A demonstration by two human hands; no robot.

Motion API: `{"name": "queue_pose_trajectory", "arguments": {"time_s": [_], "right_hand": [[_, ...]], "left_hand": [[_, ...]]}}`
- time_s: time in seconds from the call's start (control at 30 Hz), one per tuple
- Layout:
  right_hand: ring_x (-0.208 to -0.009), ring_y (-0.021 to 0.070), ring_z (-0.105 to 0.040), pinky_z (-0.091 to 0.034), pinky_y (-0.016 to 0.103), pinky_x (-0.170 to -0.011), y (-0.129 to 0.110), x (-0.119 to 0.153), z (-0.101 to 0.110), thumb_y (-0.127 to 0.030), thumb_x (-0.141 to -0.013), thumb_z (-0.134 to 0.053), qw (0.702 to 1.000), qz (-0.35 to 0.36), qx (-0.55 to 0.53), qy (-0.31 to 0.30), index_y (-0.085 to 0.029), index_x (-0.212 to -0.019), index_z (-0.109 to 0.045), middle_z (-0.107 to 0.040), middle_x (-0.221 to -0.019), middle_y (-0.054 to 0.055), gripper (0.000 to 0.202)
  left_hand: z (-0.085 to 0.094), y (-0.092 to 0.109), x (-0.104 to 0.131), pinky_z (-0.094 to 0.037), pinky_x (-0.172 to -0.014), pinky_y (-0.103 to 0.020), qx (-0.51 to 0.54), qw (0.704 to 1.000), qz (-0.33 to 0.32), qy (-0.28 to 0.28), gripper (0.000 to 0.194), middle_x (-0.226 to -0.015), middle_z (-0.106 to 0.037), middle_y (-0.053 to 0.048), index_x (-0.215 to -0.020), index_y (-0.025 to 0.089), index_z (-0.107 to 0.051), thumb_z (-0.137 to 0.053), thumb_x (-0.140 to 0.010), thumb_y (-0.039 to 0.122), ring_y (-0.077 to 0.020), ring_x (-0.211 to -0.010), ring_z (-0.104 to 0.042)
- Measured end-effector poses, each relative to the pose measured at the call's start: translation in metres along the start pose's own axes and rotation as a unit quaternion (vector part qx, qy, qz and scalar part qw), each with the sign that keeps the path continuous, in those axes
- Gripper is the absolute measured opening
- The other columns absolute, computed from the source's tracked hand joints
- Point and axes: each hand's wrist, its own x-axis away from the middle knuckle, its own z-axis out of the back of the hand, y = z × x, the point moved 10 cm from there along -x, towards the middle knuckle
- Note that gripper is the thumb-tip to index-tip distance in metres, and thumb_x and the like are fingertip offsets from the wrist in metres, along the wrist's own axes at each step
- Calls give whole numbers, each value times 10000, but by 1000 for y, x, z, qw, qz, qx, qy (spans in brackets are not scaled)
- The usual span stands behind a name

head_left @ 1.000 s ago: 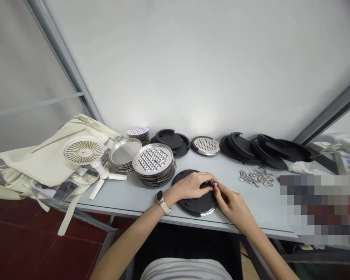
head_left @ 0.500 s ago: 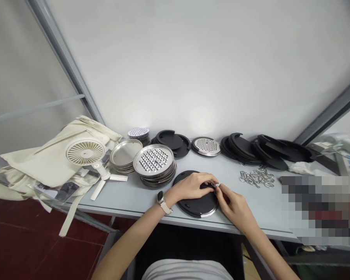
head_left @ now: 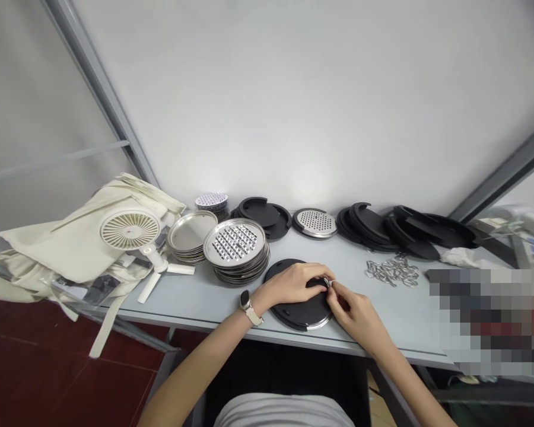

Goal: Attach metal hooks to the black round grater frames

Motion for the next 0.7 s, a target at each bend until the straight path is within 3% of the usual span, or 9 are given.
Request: {"name": "queue_pose_trajectory", "arguments": {"time_s": [0.3, 0.7], "right_hand": [[-449, 113, -439, -325, 217, -491, 1, 0, 3, -380, -936, -353, 1000, -15, -20, 4, -219, -761, -458, -466, -530, -46, 261], [-439, 99, -391, -306, 203, -472, -7, 2, 9, -339, -941, -357, 998, 28, 13, 48, -225, -704, -385, -394, -519, -64, 265]], "left_hand": [[-1, -3, 0, -441, -896, -287, -3, 1000, -9, 4, 280, -1058, -640, -54, -1091, 182, -571, -534, -826, 99, -173, -991, -591], [0, -2, 1, -452, -889, -292, -1, 1000, -4, 1, 282, -1054, -643, -68, -1105, 167, -576, -543, -830, 119, -173, -973, -597]]}}
